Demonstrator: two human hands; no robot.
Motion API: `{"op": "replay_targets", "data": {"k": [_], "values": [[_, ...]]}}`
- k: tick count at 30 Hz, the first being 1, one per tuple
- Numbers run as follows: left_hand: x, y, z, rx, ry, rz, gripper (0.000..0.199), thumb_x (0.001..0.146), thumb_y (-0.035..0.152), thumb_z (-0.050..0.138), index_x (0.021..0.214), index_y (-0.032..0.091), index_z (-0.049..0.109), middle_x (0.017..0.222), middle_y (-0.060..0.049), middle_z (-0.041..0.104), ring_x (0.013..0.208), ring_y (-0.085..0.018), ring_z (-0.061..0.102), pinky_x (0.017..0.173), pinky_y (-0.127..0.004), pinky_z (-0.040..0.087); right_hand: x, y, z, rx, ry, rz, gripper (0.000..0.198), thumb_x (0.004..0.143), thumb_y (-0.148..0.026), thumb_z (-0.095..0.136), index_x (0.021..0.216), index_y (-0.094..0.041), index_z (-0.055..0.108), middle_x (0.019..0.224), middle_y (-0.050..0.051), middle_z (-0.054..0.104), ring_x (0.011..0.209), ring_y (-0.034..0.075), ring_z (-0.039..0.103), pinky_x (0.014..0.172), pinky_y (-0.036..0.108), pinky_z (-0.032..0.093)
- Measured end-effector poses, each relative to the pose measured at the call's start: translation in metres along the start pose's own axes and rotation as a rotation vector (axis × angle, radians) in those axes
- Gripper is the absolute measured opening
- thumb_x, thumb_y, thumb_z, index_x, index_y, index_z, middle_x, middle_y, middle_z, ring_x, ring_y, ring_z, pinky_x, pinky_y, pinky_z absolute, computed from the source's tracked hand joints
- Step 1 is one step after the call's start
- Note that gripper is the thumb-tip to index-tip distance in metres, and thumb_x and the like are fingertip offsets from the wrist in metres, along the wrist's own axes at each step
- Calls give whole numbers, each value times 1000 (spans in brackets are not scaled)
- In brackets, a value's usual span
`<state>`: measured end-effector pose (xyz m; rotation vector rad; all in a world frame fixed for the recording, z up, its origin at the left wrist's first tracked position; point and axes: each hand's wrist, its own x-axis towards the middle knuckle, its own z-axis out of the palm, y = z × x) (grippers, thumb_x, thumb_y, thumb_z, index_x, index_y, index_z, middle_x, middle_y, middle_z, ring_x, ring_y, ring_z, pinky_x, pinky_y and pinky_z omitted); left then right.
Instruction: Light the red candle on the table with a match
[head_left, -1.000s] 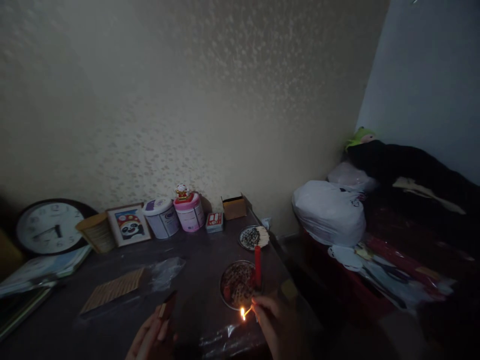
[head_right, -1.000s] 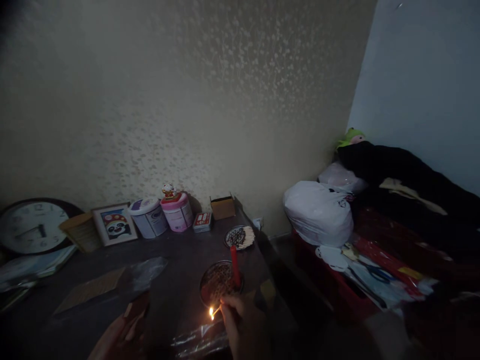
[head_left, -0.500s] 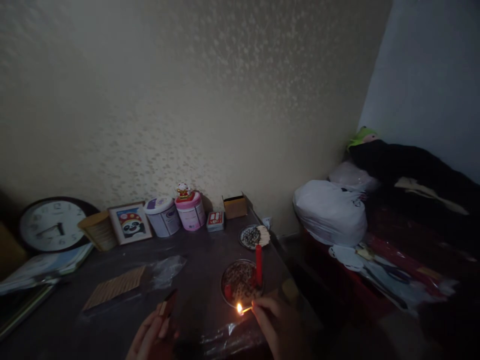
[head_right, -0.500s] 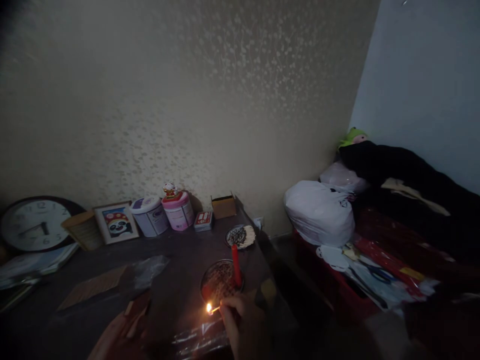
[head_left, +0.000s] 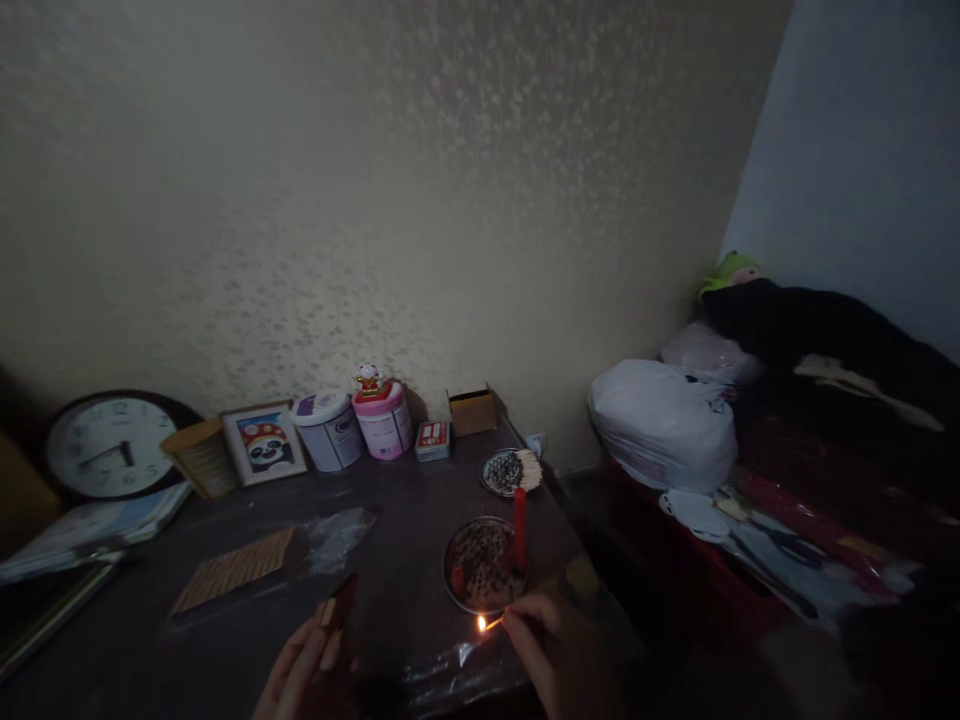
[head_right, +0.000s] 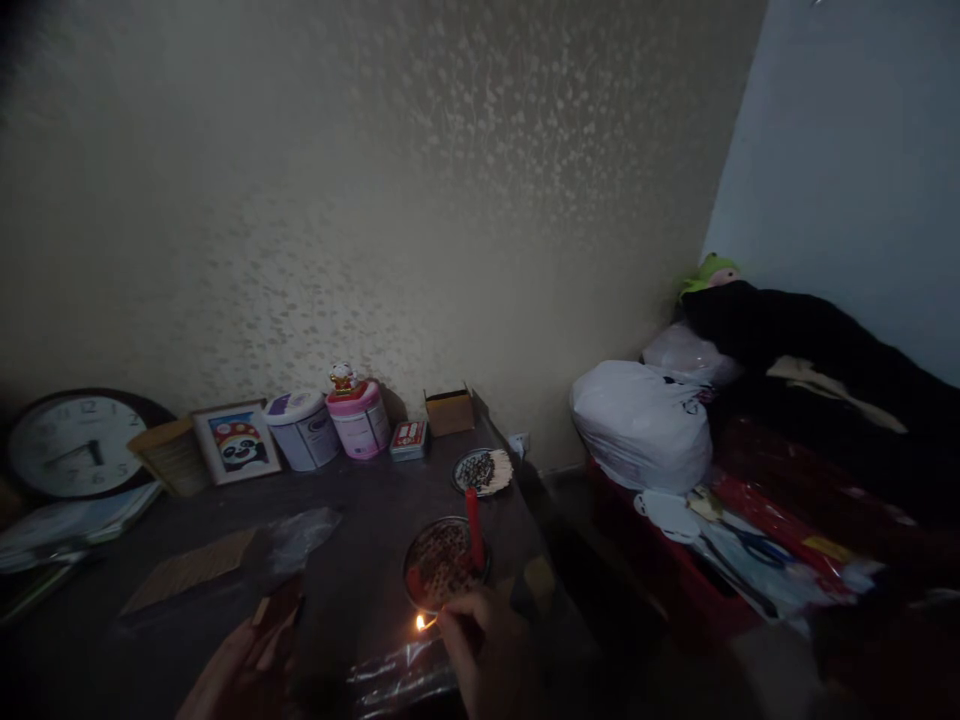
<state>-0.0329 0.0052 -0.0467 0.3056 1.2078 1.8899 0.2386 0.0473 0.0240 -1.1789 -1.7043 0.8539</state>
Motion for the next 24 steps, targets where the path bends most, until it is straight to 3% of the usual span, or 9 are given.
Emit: {"op": "replay_targets", "data": {"k": [4,12,17,24], "values": [[6,-11,-5,-69,36,-20,36,50,36,82,82,27,67,81,-2,72,74,-24,64,61,-36,53,-1,1,1,-47,12,14,22,85,-34,57,71,-22,68,67,1,69,64,16,65,60,21,48],[-1,-8,1,-73,40,-8,39,51,36,82,87,28,68,93,-3,72,81,-24,64,60,-33,53,-1,6,4,-86,-7,-31,20,84,-30,57,70,-20,66,68,1,67,63,14,62,60,21,44],[5,-7,-3,-49,42,-9,40,41,31,85,78,28,69,89,-4,73,82,-27,64,58,-34,54,0,7,5,-94,-23,-33,21,85,-31,57,71,-20,68,68,1,68,64,14,63,60,21,44],[1,-9,4,-78,46,-1,36,50,38,82,82,28,67,95,-3,72,90,-27,64,64,-36,53,-2,3,4,-46,-35,-11,21,84,-32,56,72,-19,68,71,3,69,66,16,63,62,22,44]]}}
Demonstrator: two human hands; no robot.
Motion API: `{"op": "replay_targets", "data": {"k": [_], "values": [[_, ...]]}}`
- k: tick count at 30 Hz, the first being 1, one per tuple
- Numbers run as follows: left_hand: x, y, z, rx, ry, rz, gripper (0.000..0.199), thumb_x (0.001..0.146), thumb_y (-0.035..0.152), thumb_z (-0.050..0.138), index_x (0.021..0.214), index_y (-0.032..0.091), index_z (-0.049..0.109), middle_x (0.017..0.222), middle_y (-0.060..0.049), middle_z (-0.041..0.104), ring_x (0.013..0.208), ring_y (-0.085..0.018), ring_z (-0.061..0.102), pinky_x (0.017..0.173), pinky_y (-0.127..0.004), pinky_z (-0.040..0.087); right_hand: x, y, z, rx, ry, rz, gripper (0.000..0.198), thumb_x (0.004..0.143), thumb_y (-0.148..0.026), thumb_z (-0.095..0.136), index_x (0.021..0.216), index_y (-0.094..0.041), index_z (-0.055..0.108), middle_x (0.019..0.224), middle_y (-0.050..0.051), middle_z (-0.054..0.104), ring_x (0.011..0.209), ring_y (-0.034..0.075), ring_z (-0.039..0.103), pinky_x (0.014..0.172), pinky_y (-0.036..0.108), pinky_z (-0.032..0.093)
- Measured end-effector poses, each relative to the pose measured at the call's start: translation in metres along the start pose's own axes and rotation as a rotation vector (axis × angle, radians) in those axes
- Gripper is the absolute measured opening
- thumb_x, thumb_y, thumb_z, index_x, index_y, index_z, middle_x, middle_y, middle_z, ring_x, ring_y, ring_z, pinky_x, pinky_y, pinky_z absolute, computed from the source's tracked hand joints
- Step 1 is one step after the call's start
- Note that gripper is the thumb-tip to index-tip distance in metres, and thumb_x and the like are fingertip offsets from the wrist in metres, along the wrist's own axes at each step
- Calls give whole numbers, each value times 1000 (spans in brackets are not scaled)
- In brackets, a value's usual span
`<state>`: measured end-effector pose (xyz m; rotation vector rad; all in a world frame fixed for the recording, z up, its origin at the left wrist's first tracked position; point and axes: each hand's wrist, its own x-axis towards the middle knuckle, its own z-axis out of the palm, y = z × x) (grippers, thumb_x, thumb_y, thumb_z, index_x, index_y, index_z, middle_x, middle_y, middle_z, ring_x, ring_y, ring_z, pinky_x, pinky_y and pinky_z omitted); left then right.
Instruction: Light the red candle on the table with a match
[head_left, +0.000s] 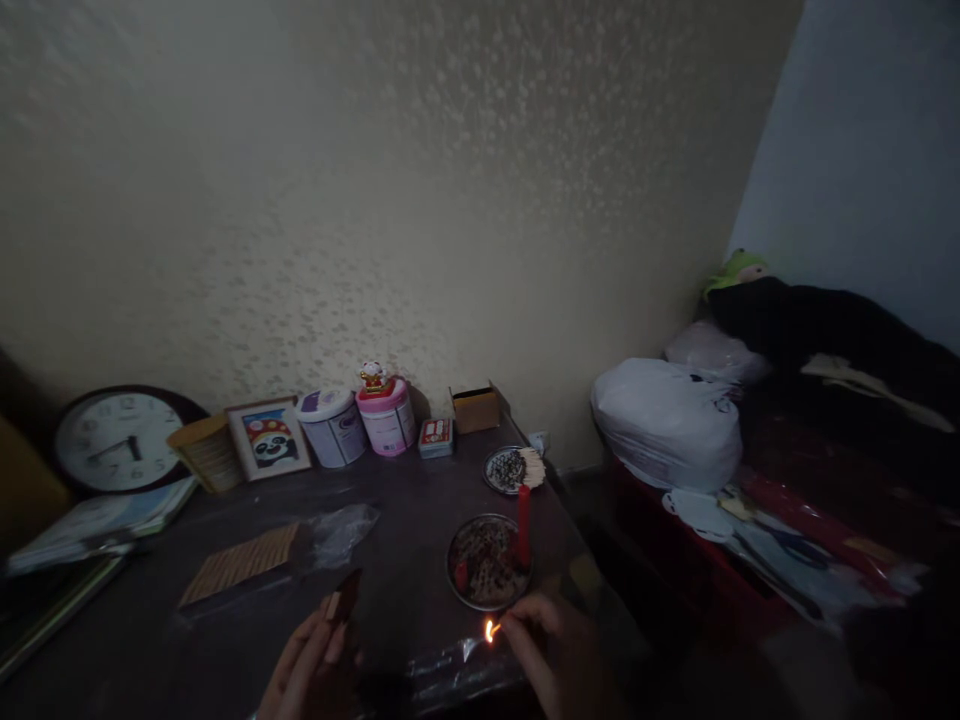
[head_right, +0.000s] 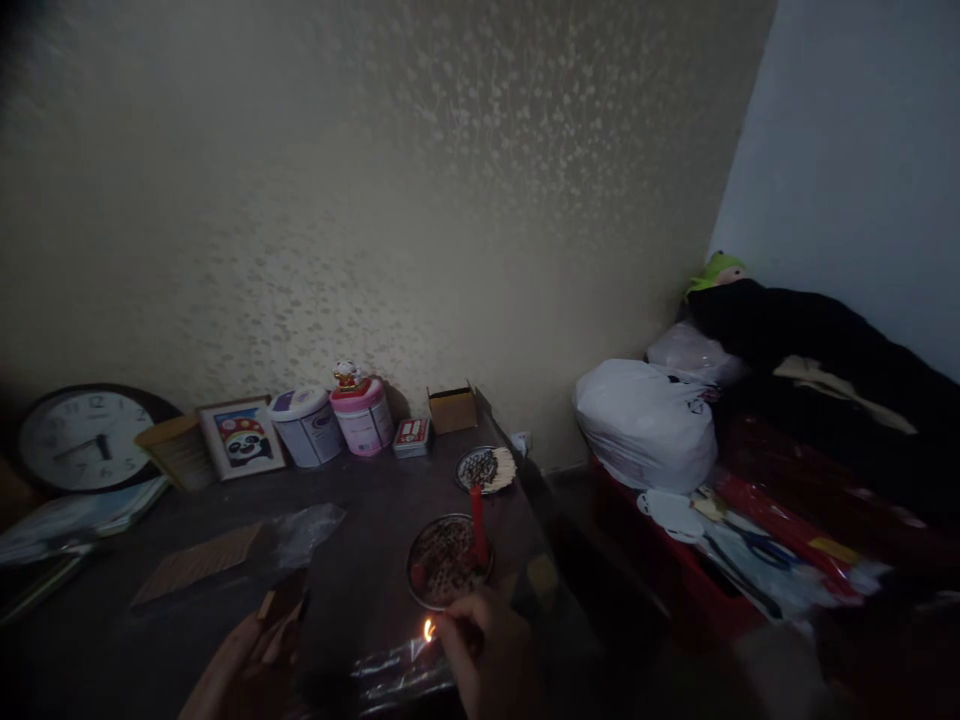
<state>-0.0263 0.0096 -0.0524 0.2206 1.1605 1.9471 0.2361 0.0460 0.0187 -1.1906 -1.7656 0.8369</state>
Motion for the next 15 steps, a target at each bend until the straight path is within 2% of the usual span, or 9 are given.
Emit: {"op": "replay_targets", "data": {"k": [3,5,7,9,12,15], "values": [[-4,3,3,-1,-23,6,35,57,40,81,86,27,66,94,-5,71,93,-28,63,67,-38,53,3,4,2,50,14,103,22,83,-34,56,73,-19,68,70,3,70,68,17,64,63,24,46],[-5,6,3,10,-38,6,31,69,42,74,91,22,65,96,-6,69,91,-26,63,72,-41,52,8,8,4,114,23,173,22,81,-35,56,74,-19,69,70,3,70,69,19,65,63,24,47],[-5,8,2,21,-53,9,30,81,43,64,99,19,64,102,-7,67,91,-23,63,77,-44,51,16,11,7,178,26,206,21,78,-35,58,73,-18,69,68,3,69,66,18,63,60,25,47],[-4,10,2,25,-72,8,32,86,42,58,105,17,62,109,-8,65,94,-23,62,82,-45,50,23,12,11,211,38,214,20,76,-34,58,70,-18,69,62,2,65,58,17,60,54,25,45],[-3,9,3,6,-94,4,31,82,42,62,103,19,64,107,-8,66,97,-24,61,81,-45,49,31,13,17,228,55,223,20,74,-34,57,69,-18,68,57,0,62,51,15,56,49,24,42],[-3,10,4,-20,-116,-19,27,70,42,72,91,25,68,91,-5,70,90,-27,63,74,-43,52,36,15,24,261,71,231,18,72,-33,58,69,-18,67,56,0,62,51,15,55,49,24,43]]}}
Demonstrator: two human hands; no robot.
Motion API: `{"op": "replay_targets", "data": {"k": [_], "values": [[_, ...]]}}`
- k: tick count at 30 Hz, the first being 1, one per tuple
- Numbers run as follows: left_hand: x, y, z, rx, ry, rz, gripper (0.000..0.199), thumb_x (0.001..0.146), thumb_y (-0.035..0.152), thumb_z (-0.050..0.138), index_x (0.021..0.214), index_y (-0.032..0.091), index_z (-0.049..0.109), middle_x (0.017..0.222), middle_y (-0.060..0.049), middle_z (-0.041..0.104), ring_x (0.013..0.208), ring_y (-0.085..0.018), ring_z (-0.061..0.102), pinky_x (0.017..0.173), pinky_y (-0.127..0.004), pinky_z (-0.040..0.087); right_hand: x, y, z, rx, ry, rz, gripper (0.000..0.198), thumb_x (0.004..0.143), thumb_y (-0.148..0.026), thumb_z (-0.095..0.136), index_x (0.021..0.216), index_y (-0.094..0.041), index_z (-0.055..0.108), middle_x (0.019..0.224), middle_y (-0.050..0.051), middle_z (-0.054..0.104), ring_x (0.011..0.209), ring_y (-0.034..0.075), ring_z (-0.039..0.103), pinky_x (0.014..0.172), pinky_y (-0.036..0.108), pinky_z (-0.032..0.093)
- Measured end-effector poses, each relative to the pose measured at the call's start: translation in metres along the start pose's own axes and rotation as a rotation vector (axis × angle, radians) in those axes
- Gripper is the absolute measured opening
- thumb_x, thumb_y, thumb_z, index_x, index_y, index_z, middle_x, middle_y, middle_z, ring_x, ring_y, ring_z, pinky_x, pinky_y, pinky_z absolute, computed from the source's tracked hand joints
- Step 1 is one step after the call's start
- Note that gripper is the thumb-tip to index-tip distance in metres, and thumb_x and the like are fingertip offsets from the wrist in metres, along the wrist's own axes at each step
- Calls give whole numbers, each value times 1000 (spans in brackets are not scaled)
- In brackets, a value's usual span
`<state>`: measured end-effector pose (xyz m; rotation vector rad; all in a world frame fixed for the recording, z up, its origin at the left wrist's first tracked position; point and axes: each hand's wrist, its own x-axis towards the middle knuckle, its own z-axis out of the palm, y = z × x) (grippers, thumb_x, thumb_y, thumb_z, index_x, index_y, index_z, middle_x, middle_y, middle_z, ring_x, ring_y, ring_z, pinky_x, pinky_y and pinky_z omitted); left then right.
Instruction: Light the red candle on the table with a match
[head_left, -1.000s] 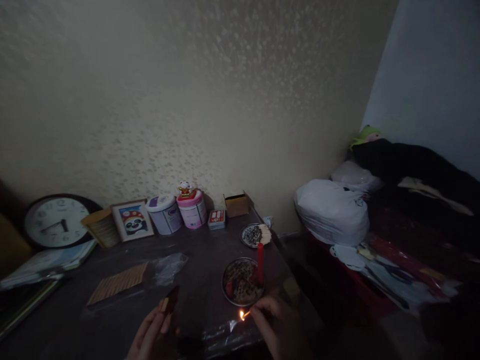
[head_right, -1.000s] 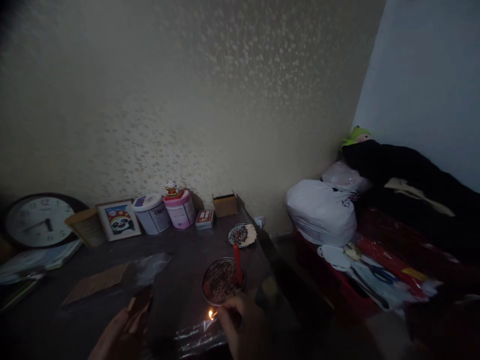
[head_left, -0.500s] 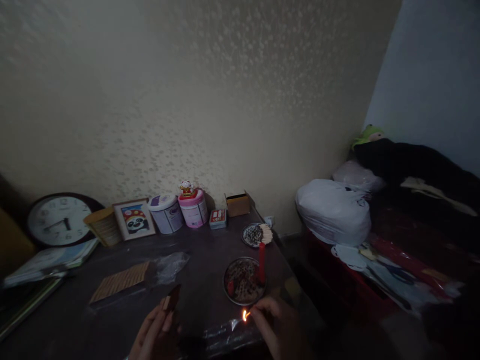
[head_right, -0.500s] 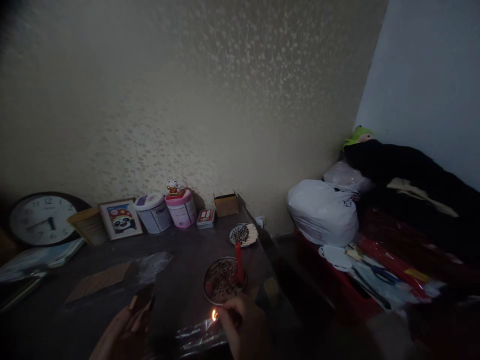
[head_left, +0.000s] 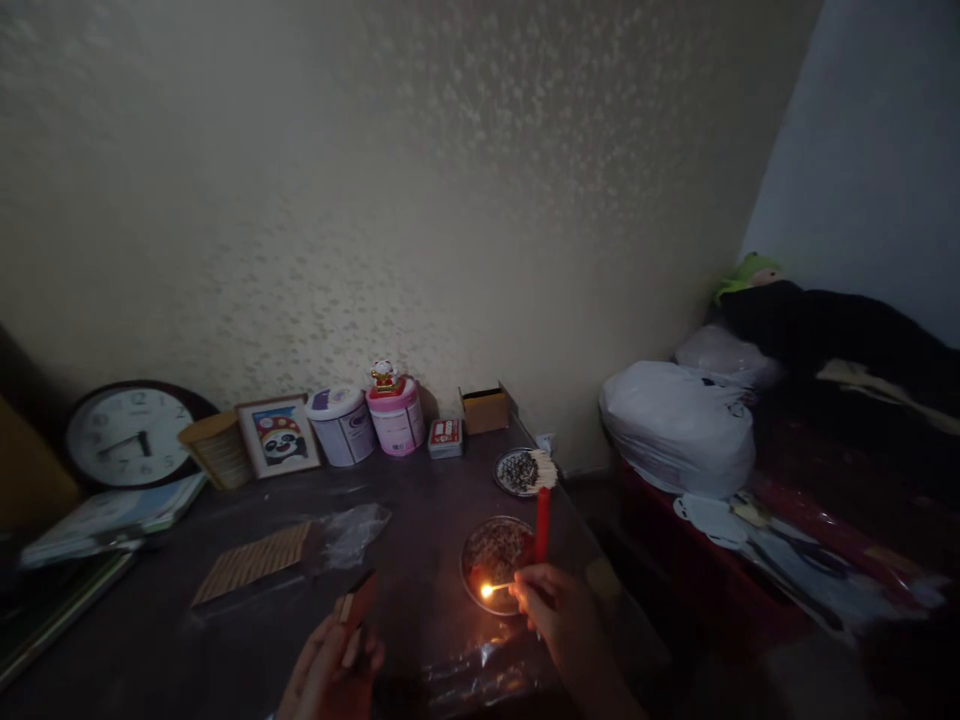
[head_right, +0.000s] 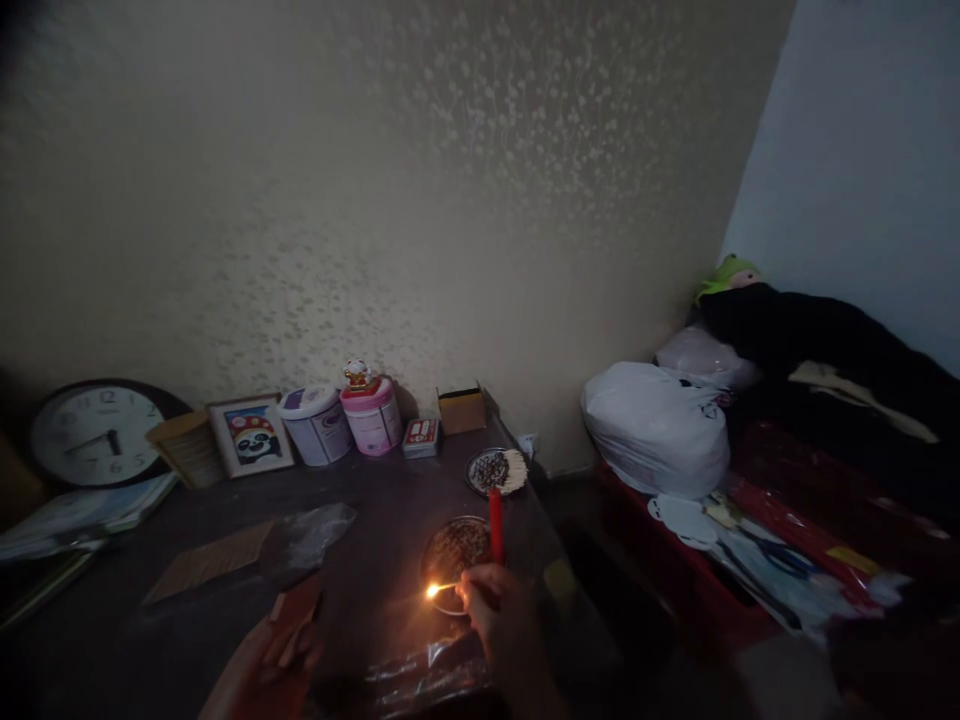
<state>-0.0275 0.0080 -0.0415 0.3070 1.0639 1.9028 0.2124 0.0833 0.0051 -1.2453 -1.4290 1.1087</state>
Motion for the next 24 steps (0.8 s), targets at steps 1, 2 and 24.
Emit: {"op": "replay_targets", "data": {"k": [1,2,24], "values": [[-1,1,0,-6,-1,-8,26,67,42,75,87,27,68,84,-4,70,84,-27,64,70,-42,52,2,1,2,12,8,6,18,71,-34,59,69,-18,67,56,0,62,51,15,56,49,24,43],[-2,2,1,-13,-3,-16,25,65,41,76,84,27,68,78,-3,70,78,-26,64,67,-42,52,3,3,5,24,15,14,18,70,-34,59,69,-17,66,56,0,62,51,15,56,49,24,43],[-6,9,0,-91,-18,-123,37,58,38,80,90,23,71,81,-5,69,69,-21,60,63,-36,51,11,14,20,-161,119,-57,29,76,-41,57,70,-16,68,67,7,72,67,23,67,62,29,51]]}}
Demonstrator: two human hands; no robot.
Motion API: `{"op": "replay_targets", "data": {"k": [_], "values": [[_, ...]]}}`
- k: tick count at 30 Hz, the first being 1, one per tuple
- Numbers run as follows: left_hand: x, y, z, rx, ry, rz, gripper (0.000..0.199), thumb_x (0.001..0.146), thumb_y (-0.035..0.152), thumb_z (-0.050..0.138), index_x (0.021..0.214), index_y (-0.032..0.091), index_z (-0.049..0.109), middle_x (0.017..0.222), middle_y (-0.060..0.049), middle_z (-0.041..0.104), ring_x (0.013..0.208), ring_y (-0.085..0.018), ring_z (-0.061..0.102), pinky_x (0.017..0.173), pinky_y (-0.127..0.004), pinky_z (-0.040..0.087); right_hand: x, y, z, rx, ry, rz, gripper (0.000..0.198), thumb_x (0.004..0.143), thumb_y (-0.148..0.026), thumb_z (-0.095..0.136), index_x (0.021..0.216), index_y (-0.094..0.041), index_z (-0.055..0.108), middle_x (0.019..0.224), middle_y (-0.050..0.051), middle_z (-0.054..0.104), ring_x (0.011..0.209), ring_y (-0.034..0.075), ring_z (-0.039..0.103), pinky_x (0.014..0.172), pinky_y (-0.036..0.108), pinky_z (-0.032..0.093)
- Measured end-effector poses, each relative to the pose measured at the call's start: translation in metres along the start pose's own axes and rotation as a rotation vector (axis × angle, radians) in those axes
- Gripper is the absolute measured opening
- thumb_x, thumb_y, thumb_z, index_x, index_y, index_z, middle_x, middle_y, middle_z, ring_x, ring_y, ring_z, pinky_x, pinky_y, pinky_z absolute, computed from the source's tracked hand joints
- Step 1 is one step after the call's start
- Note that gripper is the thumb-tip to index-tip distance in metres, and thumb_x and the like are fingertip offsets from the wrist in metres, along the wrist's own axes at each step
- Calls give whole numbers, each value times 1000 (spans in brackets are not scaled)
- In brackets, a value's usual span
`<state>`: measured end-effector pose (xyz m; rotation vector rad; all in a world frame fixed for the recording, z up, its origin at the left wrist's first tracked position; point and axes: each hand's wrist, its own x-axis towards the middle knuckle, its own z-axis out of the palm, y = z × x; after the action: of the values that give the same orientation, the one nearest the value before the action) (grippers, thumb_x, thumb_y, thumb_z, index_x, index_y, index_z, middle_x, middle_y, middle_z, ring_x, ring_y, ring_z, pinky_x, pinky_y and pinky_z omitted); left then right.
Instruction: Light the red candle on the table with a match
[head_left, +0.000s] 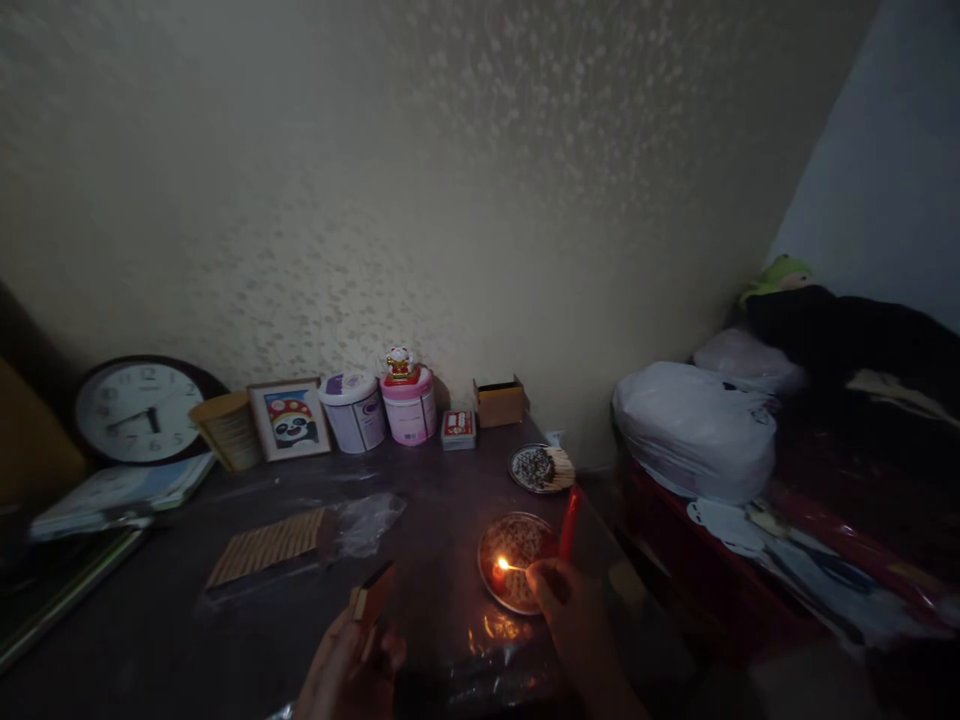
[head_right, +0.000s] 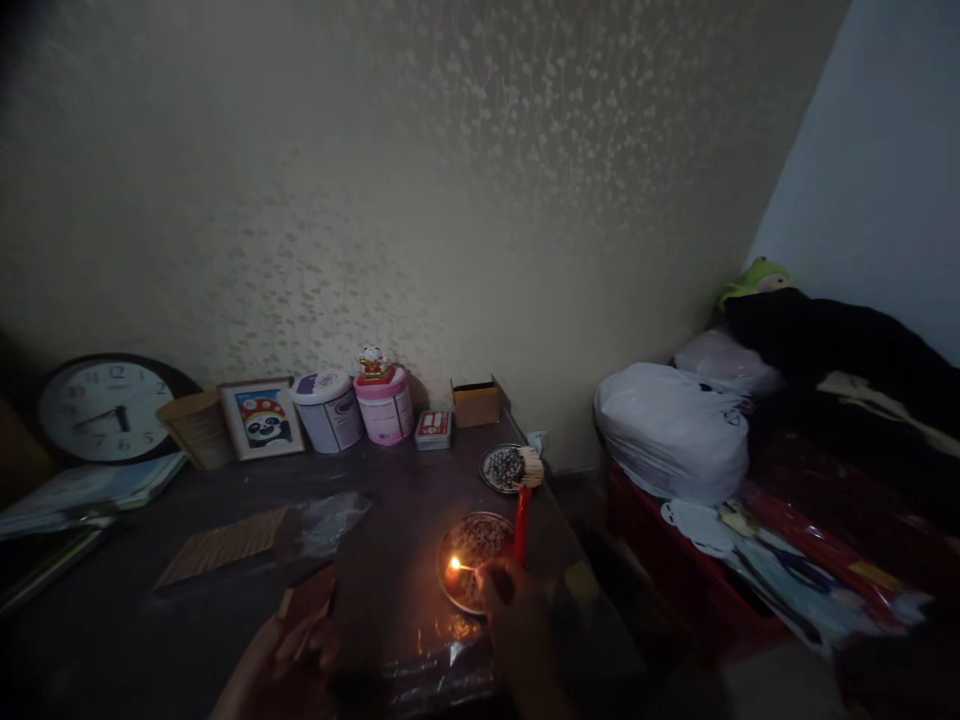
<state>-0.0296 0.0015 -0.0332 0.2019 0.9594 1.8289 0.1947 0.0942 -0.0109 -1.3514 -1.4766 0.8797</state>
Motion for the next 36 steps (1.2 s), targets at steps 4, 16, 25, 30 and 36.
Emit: {"op": "replay_targets", "data": {"k": [4,16,25,30,36], "values": [[-5,3,8,-23,-14,11,31,61,40,79,84,22,70,73,-3,66,66,-20,58,62,-34,50,0,3,1,-14,10,-14,28,77,-42,57,71,-17,68,69,7,72,69,23,67,64,31,51],[-1,1,3,-79,13,-22,37,55,39,83,85,22,71,75,-3,67,65,-19,58,59,-33,50,0,8,5,12,-14,-12,27,81,-40,56,73,-18,69,70,7,73,67,22,67,60,28,52],[-9,5,16,-29,-11,61,30,61,39,79,84,23,72,81,-5,68,64,-18,57,56,-33,49,0,11,7,-6,-15,-16,28,80,-39,57,74,-17,72,63,6,70,60,21,64,55,28,48],[-9,6,15,-46,-5,32,28,61,38,81,83,23,72,84,-4,68,63,-17,56,53,-31,49,1,10,8,7,-23,-4,29,80,-40,56,73,-16,70,64,7,70,63,21,64,58,28,49],[-9,2,17,-126,54,65,35,45,38,89,73,24,72,78,-2,69,63,-17,58,53,-29,51,0,7,9,38,-16,16,31,82,-41,54,77,-15,69,73,9,72,69,22,65,62,28,50]]}}
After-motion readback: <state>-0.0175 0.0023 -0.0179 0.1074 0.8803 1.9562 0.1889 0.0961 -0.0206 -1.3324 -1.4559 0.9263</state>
